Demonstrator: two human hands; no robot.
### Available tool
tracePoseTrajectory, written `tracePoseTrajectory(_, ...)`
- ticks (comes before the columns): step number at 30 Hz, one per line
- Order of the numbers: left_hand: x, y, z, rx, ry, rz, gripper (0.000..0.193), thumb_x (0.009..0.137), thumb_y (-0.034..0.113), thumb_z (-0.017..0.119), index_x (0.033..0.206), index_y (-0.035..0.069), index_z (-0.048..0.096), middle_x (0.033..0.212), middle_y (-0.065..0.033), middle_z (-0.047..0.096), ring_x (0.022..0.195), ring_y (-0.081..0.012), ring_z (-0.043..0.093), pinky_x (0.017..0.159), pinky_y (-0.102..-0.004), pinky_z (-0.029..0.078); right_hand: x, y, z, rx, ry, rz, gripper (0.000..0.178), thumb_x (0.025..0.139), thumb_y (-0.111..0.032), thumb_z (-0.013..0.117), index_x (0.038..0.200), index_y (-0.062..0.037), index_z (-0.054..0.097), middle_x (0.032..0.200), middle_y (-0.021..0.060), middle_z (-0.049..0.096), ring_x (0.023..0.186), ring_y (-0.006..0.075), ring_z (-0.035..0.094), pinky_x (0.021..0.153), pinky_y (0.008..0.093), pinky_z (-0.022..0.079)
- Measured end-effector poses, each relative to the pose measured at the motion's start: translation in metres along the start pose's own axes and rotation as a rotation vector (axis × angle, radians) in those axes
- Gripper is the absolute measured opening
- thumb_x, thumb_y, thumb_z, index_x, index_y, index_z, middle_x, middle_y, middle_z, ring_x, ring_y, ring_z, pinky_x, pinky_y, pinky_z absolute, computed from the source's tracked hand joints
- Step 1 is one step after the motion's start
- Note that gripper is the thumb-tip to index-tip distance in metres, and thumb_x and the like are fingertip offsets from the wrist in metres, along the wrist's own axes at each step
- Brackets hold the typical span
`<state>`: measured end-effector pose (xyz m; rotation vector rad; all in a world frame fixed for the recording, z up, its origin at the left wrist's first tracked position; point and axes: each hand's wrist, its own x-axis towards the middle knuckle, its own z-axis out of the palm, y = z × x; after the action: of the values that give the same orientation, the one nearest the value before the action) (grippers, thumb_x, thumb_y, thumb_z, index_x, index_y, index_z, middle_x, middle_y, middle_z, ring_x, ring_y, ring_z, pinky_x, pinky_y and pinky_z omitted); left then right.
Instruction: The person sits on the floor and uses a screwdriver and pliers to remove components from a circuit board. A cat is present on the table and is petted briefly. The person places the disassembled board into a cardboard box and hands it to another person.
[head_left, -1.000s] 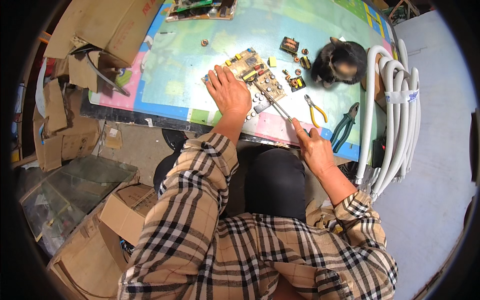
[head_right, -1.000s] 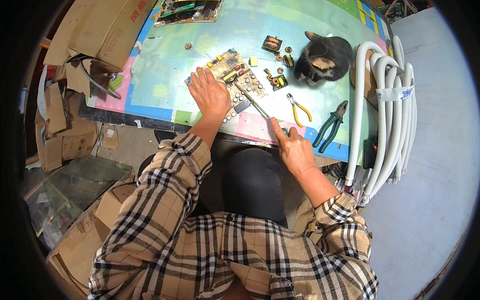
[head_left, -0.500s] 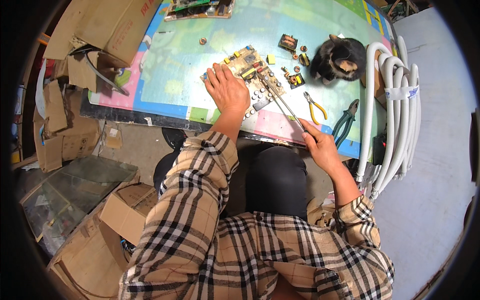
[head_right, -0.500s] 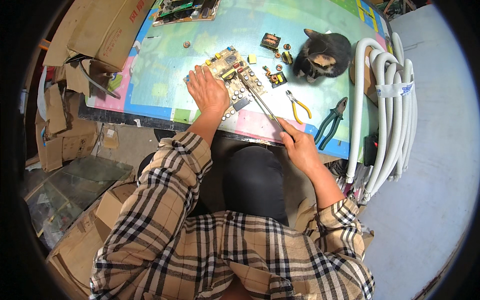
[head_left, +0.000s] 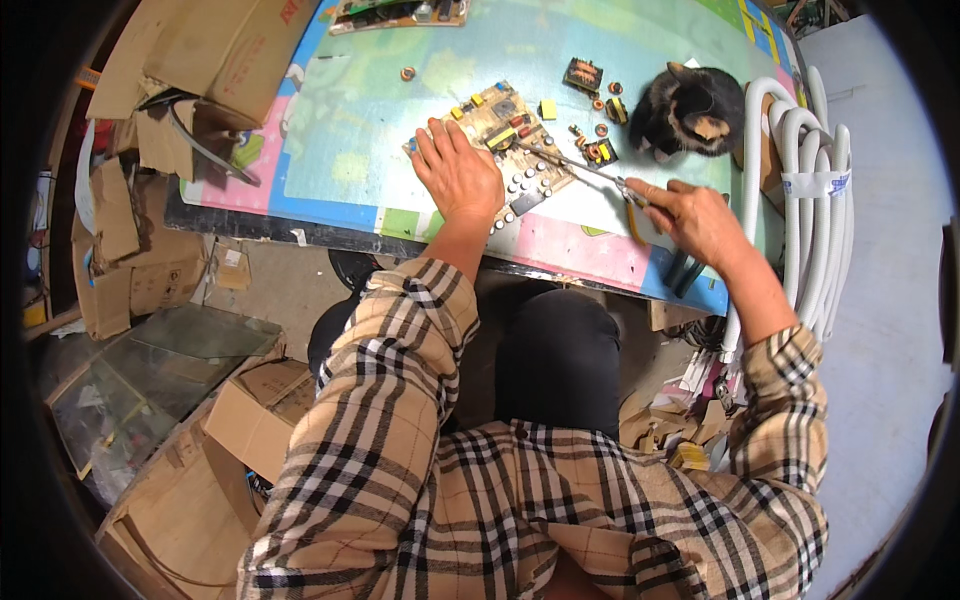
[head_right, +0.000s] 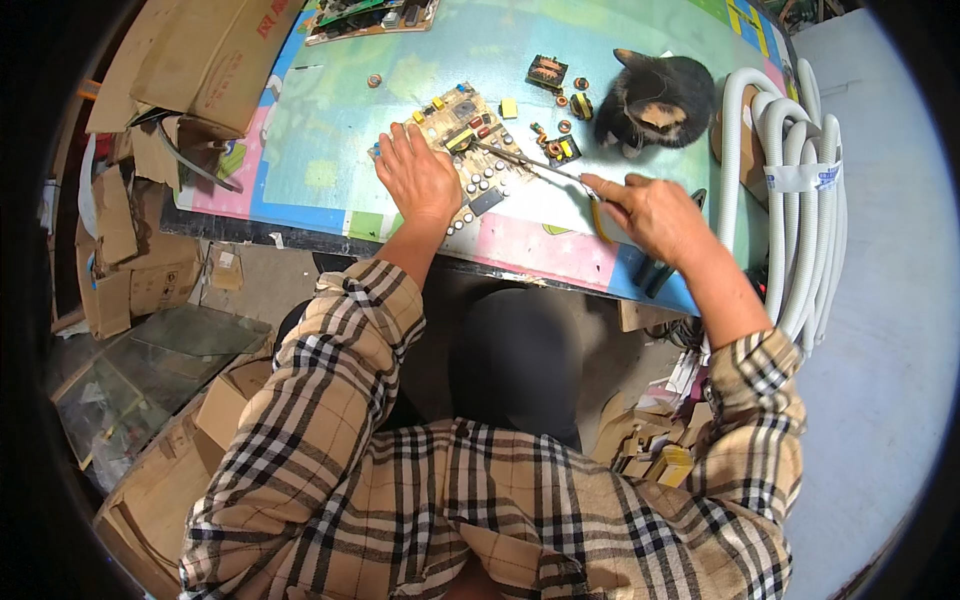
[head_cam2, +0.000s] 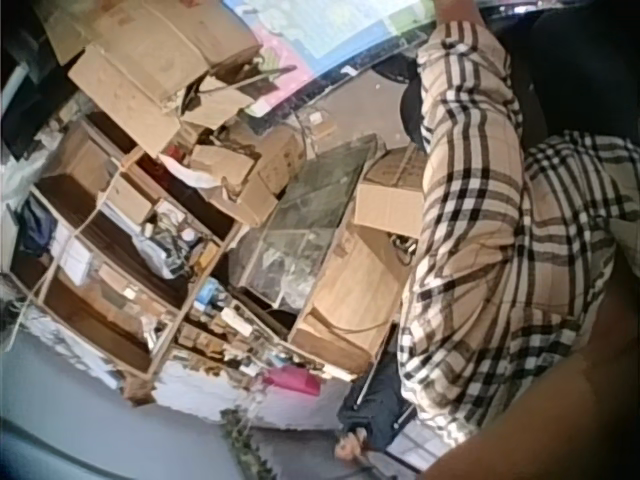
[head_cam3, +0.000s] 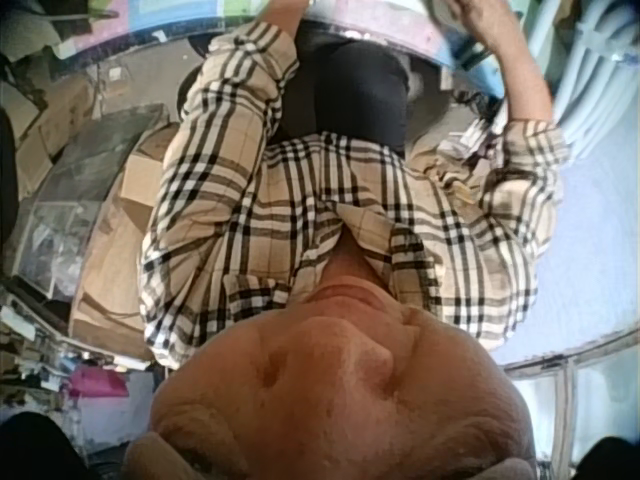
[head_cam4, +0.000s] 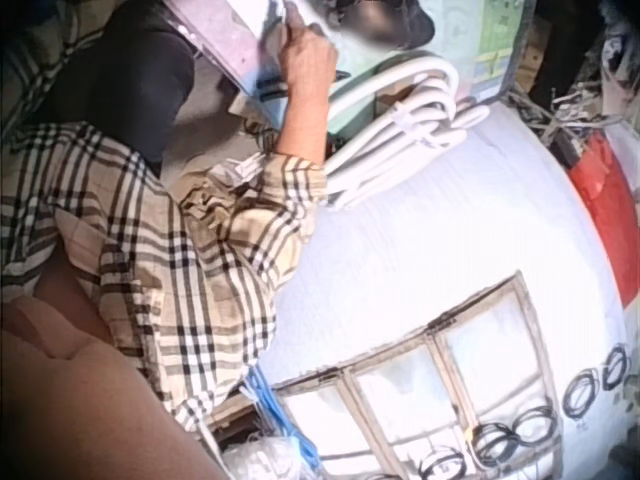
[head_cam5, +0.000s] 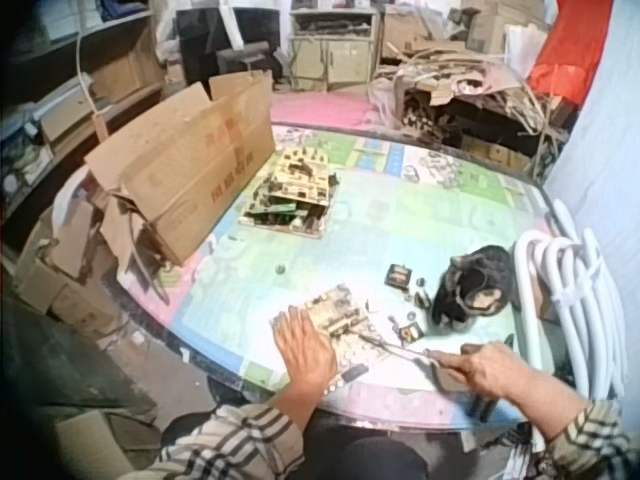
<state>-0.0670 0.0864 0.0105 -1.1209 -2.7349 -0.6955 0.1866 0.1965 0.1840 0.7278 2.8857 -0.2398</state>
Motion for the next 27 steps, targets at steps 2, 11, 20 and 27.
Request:
tracePoseTrajectory(2,-0.001,0.0,0.0,-0.001,-0.008,-0.003,0.055,0.093,0.023,0.045,0.142,-0.004,0.042,0.153,-0.0234,0.034,0.146,-0.0405,0.022,0.118,-0.0536,0.013,0.003,0.006,-0.006,-0.133,0.011,-0.099,0.048,0.089,-0.017,0.064,0.136,-0.0251,0.059,0.076,0.0123,0.061,0.061,0.0329,0.062,0.059,0.0424,0.052)
tracePoseTrajectory(11,-0.002,-0.003,-0.003,-0.005,-0.013,0.005,0.055,0.093,0.023,0.044,0.141,-0.005,0.042,0.152,-0.0248,0.034,0.145,-0.0422,0.022,0.118,-0.0551,0.014,0.007,0.01,-0.016,-0.218,-0.017,-0.25,0.047,0.092,-0.014,0.061,0.139,-0.0141,0.056,0.072,0.01,0.059,0.056,0.0245,0.061,0.054,0.0374,0.051)
tracePoseTrajectory(20,-0.003,0.001,-0.005,0.002,-0.012,-0.002,0.056,0.093,0.023,0.046,0.142,-0.005,0.042,0.153,-0.0227,0.035,0.145,-0.0405,0.024,0.119,-0.0538,0.013,0.0,0.008,0.032,1.448,-0.45,0.524,0.044,0.103,-0.019,0.052,0.145,-0.0088,0.049,0.062,0.0003,0.052,0.042,0.0067,0.041,0.037,0.0225,0.034)
tracePoseTrajectory(27,-0.003,0.004,-0.009,0.022,-0.023,0.0,0.057,0.092,0.023,0.048,0.142,-0.005,0.042,0.153,-0.0214,0.035,0.145,-0.0397,0.024,0.119,-0.0534,0.013,-0.009,-0.017,0.07,1.224,-0.247,0.452,0.043,0.1,-0.018,0.057,0.142,-0.0095,0.053,0.062,0.0062,0.06,0.045,0.0145,0.052,0.047,0.0292,0.046)
